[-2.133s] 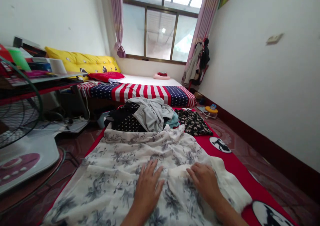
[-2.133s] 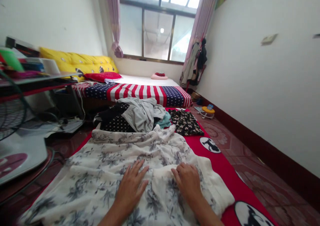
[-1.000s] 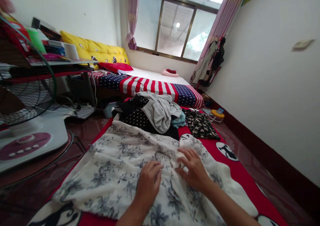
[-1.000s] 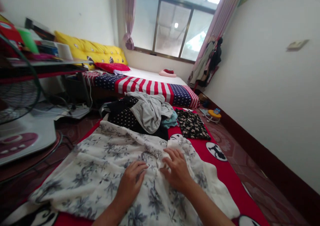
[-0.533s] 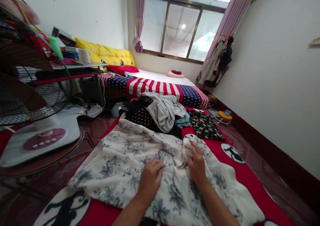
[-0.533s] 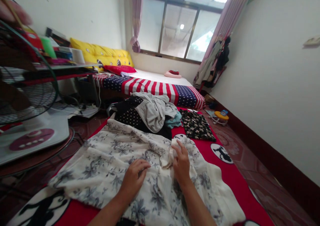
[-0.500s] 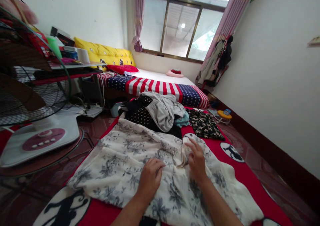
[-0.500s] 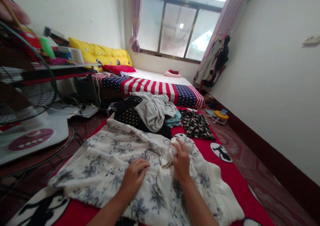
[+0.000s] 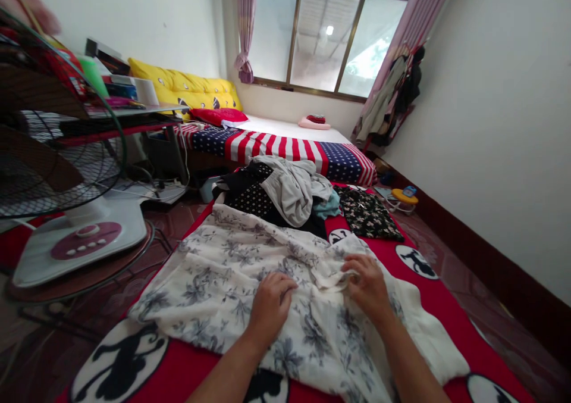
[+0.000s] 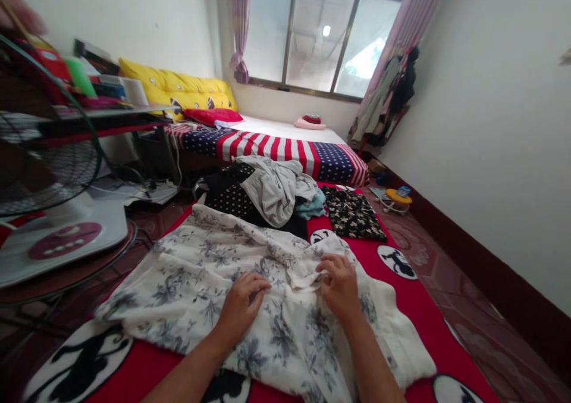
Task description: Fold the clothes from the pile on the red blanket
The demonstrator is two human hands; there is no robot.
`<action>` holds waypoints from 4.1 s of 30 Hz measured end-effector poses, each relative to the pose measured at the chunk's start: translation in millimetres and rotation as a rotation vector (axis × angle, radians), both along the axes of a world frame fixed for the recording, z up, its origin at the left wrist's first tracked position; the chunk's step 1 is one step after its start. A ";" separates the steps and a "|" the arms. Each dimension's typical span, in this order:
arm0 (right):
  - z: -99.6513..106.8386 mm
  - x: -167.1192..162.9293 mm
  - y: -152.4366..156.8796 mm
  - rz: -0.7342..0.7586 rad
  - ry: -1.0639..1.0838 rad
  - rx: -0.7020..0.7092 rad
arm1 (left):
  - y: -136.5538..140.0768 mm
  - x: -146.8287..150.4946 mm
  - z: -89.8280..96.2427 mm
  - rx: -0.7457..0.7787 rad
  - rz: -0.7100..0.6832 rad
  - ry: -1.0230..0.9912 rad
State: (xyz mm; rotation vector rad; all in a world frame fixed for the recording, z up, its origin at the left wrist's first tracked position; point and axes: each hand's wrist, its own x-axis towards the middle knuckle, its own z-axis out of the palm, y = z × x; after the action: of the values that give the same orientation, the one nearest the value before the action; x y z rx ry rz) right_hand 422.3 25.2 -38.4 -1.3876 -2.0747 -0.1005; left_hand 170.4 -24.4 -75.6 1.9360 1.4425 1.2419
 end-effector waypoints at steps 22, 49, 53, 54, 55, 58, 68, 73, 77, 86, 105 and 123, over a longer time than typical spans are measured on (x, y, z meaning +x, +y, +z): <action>-55.2 -0.8 4.9 0.141 0.240 -0.127 | 127.9 -171.0 66.9 0.160 0.396 0.325; -3.0 -10.8 -87.2 0.307 0.171 -0.306 | 63.8 -231.9 94.2 0.143 -0.034 0.876; -11.0 -13.6 -94.8 0.380 0.087 -0.420 | 52.9 -235.8 83.7 0.086 -0.066 0.887; -10.9 -15.1 -96.7 0.372 0.076 -0.430 | 51.0 -237.3 81.4 0.065 -0.083 0.900; -9.7 -17.1 -99.3 0.354 0.068 -0.436 | 49.6 -239.3 78.9 0.039 -0.101 0.917; 2.0 -25.0 -110.8 0.313 0.044 -0.503 | 49.2 -245.6 71.6 -0.062 -0.167 0.960; 41.7 3.2 -82.5 0.171 0.402 -0.480 | 18.9 -110.4 65.4 -0.061 -0.407 0.560; 22.0 49.3 -10.1 -0.227 0.434 -0.143 | -10.1 -7.2 37.7 -0.086 -0.535 0.260; 15.1 60.9 15.7 -0.173 0.352 -0.277 | -6.5 36.0 21.2 -0.087 -0.460 0.131; -9.0 81.0 -19.1 -0.300 0.378 -0.106 | -10.7 48.3 3.3 -0.023 -0.488 0.402; 14.8 20.6 -53.4 -0.283 0.713 -0.501 | -12.1 47.8 7.2 0.041 -0.543 0.446; 29.7 -20.6 -75.6 -0.071 0.035 -0.077 | -13.8 48.0 11.2 0.044 -0.548 0.491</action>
State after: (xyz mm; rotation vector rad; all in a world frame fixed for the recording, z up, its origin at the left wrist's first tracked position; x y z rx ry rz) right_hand 401.7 -50.4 -8.7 -1.4997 -2.0198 -0.0263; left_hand 218.4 -38.2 -64.4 2.5496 0.9587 0.5784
